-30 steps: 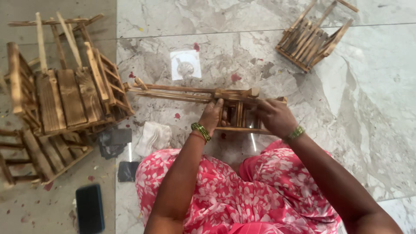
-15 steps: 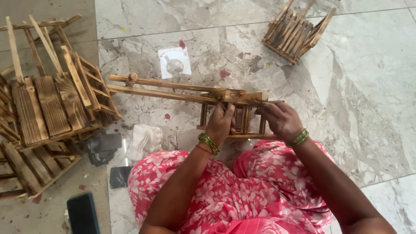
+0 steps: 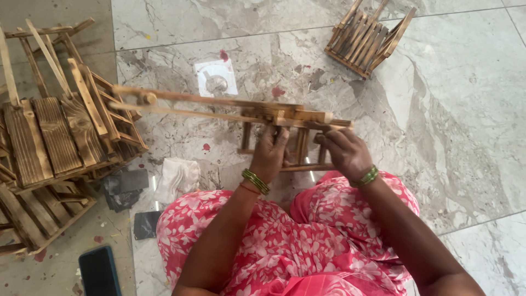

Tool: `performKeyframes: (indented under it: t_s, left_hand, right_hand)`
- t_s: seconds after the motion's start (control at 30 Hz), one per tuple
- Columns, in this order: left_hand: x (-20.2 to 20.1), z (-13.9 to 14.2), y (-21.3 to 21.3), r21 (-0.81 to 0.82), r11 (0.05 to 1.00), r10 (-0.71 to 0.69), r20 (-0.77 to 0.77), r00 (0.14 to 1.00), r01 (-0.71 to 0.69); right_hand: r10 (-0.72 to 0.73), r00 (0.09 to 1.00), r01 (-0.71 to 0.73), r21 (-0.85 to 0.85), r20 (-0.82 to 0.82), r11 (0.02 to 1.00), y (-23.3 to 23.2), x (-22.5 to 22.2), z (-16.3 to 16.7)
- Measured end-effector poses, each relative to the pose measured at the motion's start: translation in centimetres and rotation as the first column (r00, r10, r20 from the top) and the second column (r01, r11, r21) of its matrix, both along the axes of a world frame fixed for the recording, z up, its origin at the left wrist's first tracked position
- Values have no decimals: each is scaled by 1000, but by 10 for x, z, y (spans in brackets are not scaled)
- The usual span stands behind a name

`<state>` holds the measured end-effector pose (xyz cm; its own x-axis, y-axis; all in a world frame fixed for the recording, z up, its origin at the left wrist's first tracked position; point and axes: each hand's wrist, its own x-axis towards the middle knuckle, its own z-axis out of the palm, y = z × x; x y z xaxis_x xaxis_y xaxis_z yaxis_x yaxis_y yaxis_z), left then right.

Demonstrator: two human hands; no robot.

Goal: The person sits on the floor assembling small wooden chairs, fitting slats and frame pieces together by hand. They turn the chair over, press joints into place, and reposition the piece repeatedly while working on it in their lap.

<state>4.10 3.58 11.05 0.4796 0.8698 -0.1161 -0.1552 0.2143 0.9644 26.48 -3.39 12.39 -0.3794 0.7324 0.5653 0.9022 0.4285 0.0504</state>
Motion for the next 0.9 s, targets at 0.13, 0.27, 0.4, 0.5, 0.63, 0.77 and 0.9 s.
performKeyframes:
  t_s: [0.13, 0.27, 0.4, 0.5, 0.63, 0.77, 0.9]
  left_hand:
    - [-6, 7, 5, 145, 989, 29, -38, 999, -24]
    - [-1, 11, 4, 143, 989, 30, -30, 999, -26]
    - [1, 10, 1, 217, 976, 73, -185, 980, -32]
    - [4, 10, -2, 364, 930, 129, -195, 972, -50]
    - [8, 11, -6, 315, 949, 73, -170, 983, -16]
    - [7, 11, -9, 386, 922, 122, -208, 971, -33]
    - [7, 8, -8, 430, 901, 158, -208, 965, -55]
  right_hand:
    - [25, 1000, -26, -83, -15, 996, -1, -13, 14]
    - [15, 1000, -16, -24, -25, 1000, 6, -5, 18]
    - [-95, 994, 90, -92, -53, 992, 1, -3, -1]
    - [-50, 996, 42, -118, -71, 992, -14, -5, -14]
    - [-39, 999, 39, -17, -8, 999, -16, 7, -14]
    - [-132, 991, 132, 19, 33, 991, -11, 9, -13]
    - [-52, 997, 41, -154, -64, 987, -29, -8, -17]
